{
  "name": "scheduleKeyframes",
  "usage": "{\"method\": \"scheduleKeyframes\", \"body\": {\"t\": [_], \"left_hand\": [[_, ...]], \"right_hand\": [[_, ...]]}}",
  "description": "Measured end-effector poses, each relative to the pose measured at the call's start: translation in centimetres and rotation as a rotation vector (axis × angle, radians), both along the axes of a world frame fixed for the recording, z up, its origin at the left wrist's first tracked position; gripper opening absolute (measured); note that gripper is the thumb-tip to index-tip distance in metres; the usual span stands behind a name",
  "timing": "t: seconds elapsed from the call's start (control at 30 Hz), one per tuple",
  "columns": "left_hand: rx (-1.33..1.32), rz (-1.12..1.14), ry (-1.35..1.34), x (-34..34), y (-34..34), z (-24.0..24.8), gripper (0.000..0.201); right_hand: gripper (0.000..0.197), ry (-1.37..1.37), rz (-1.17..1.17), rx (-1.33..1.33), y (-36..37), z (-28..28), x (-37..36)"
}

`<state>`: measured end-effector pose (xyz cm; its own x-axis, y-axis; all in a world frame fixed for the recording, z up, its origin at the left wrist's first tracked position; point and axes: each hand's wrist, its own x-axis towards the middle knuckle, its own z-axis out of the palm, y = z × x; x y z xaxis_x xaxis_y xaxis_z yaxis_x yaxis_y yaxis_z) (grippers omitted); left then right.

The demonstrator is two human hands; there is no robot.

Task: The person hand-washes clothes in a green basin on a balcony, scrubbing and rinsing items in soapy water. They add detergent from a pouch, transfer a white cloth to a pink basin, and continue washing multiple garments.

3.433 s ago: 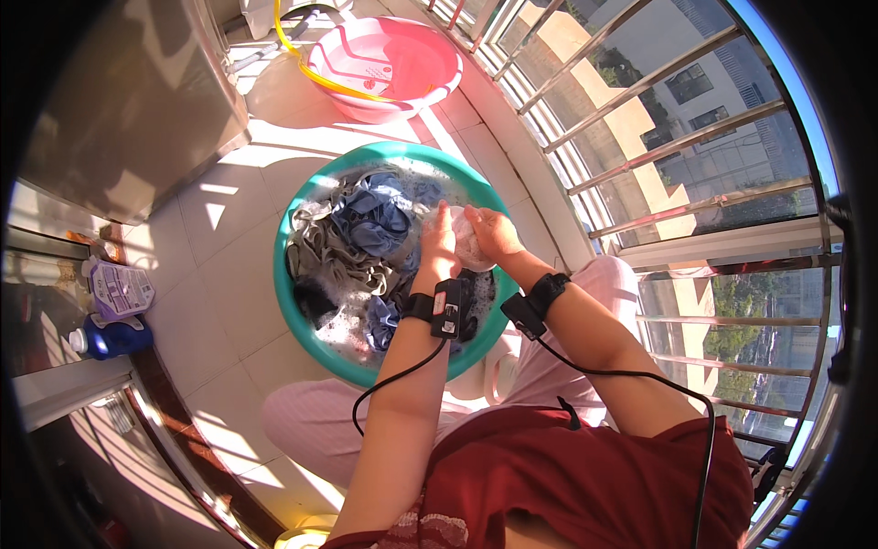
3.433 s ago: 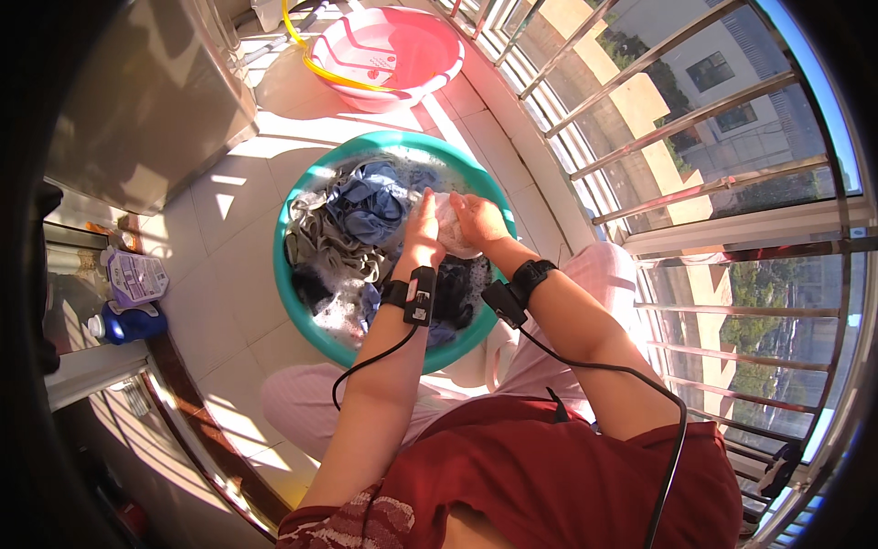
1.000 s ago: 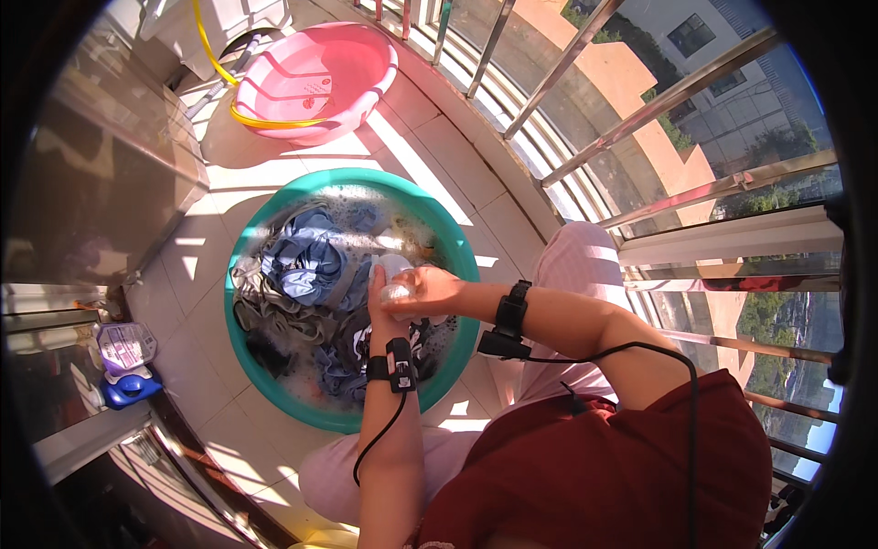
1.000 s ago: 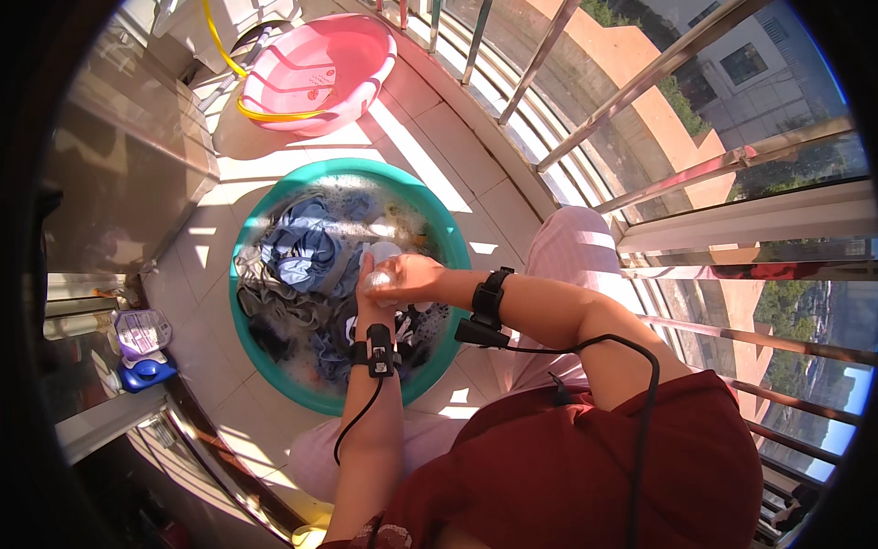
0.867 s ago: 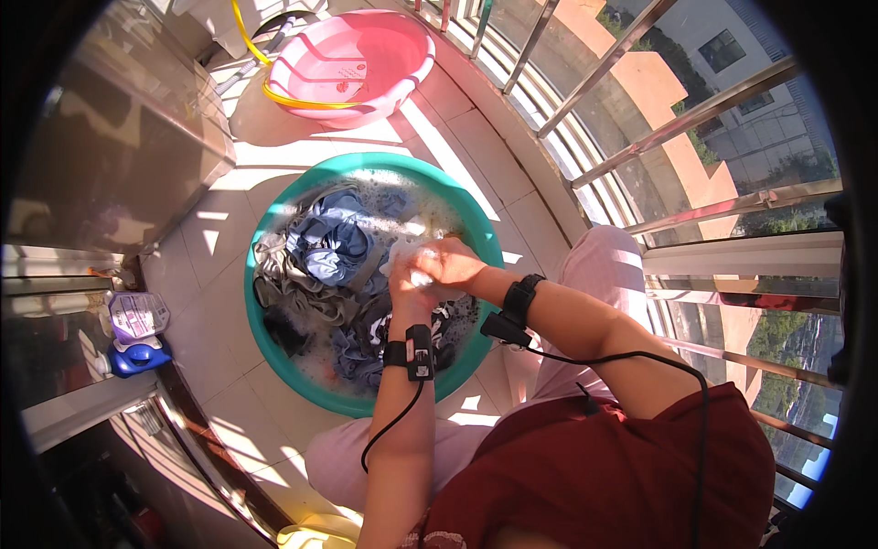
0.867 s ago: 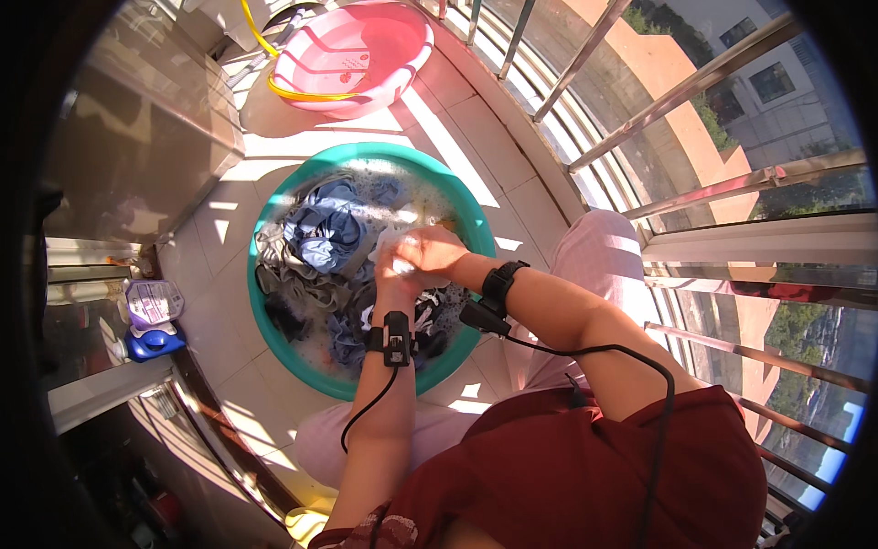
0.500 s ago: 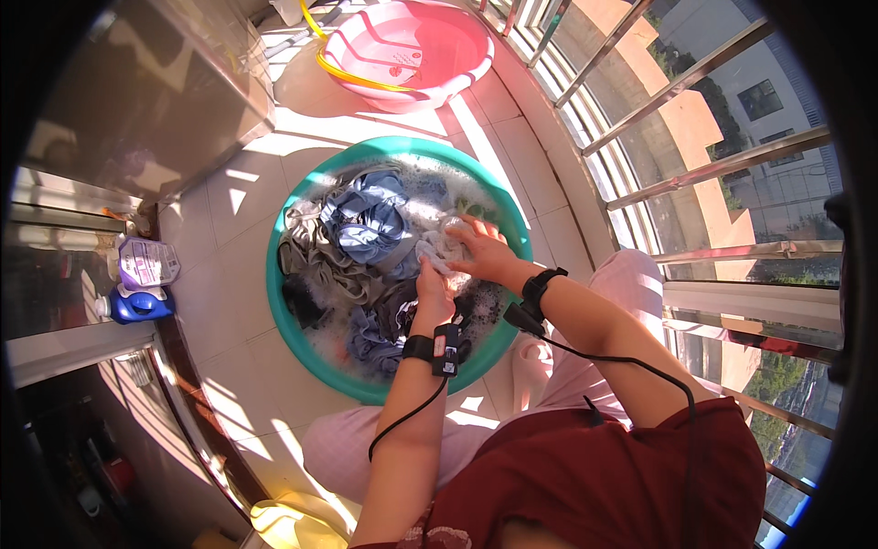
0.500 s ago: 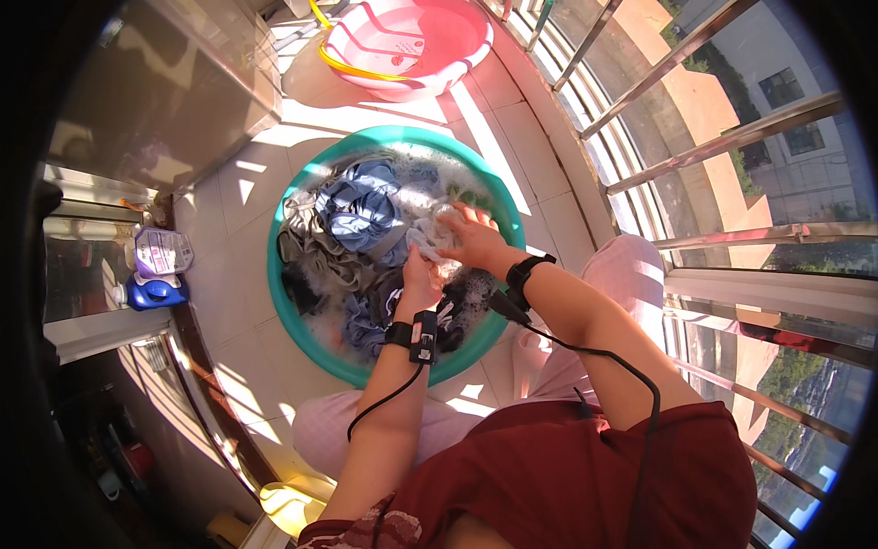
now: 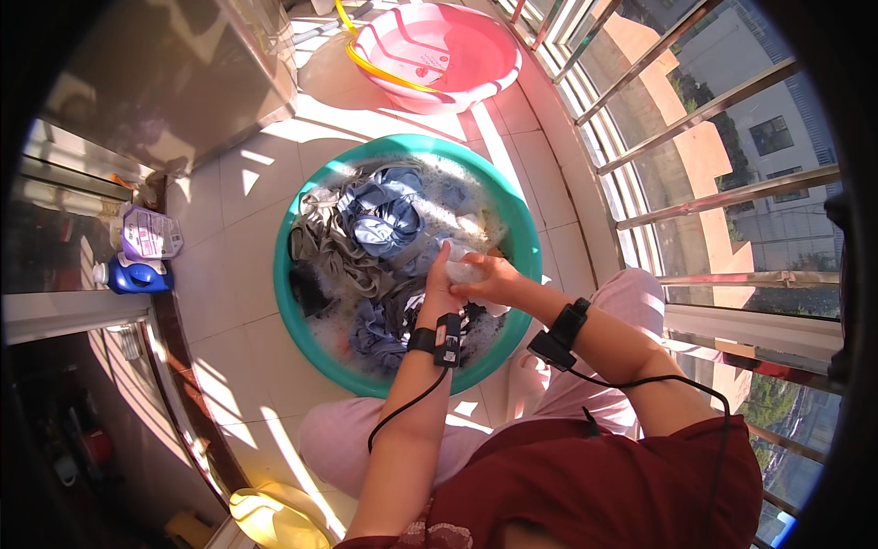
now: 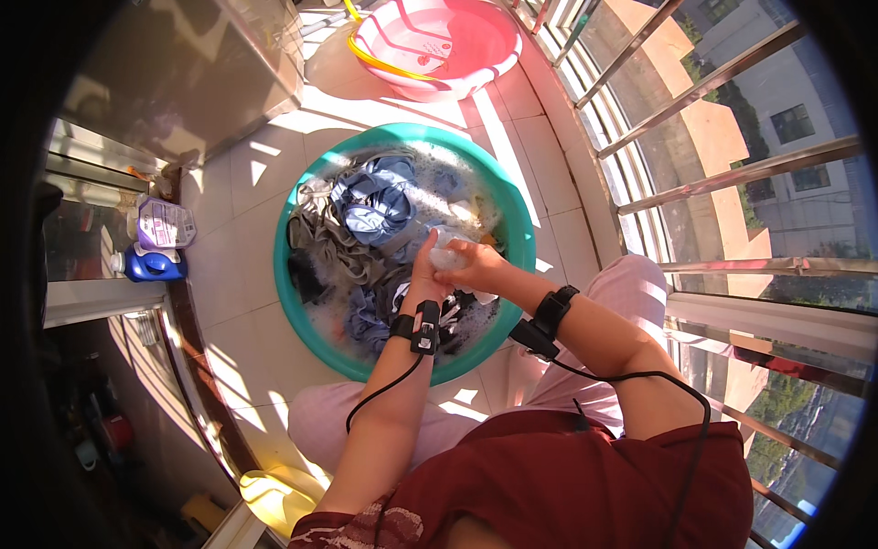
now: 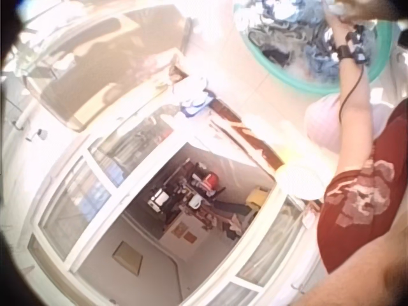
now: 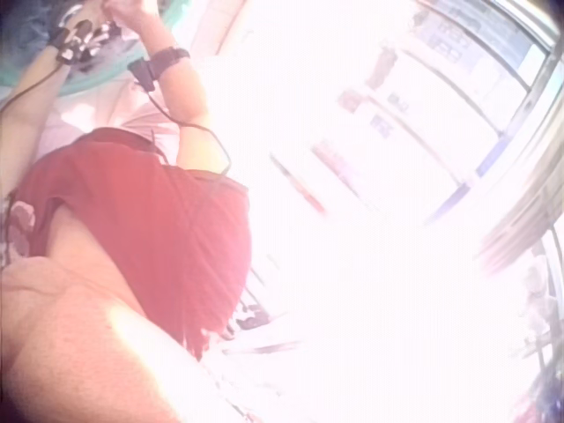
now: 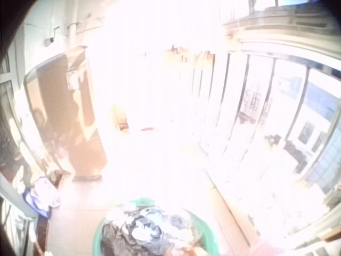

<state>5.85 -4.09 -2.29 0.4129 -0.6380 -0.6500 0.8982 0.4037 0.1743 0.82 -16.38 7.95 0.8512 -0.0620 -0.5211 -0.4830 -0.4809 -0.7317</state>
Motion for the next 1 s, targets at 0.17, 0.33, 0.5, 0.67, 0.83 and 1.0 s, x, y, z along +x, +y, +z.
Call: {"method": "scheduleKeyframes", "body": {"t": [0.17,0.33,0.5,0.67,0.83,1.0], "left_hand": [[-0.385,0.142,-0.016,0.7,-1.2,0.6,0.041],[0.024,0.283,-0.222,-0.1,-1.7,1.8,0.028],[0.526,0.231,-0.310,-1.3,-1.7,1.4,0.038],[0.492,0.013,-0.226,-3.0,-1.4,2.0,0.068],[0.432,0.000,-0.154,-3.4,-1.7,3.7,0.060],[0.205,0.090,-0.038,-1.9,-0.3,1.9,0.051]], "right_hand": [[0.045,-0.225,-0.154,-0.056,1.7,1.8,1.0],[0.038,-0.369,-0.012,-0.251,-1.3,-0.7,2.7],[0.046,-0.375,-0.101,-0.234,-4.5,-5.8,2.5],[0.052,-0.171,0.362,-0.526,-2.7,-9.3,0.3],[0.038,-0.055,0.191,-0.385,-2.6,-10.5,2.8],[0.030,-0.052,0.161,0.062,-2.1,-5.0,2.4]]}}
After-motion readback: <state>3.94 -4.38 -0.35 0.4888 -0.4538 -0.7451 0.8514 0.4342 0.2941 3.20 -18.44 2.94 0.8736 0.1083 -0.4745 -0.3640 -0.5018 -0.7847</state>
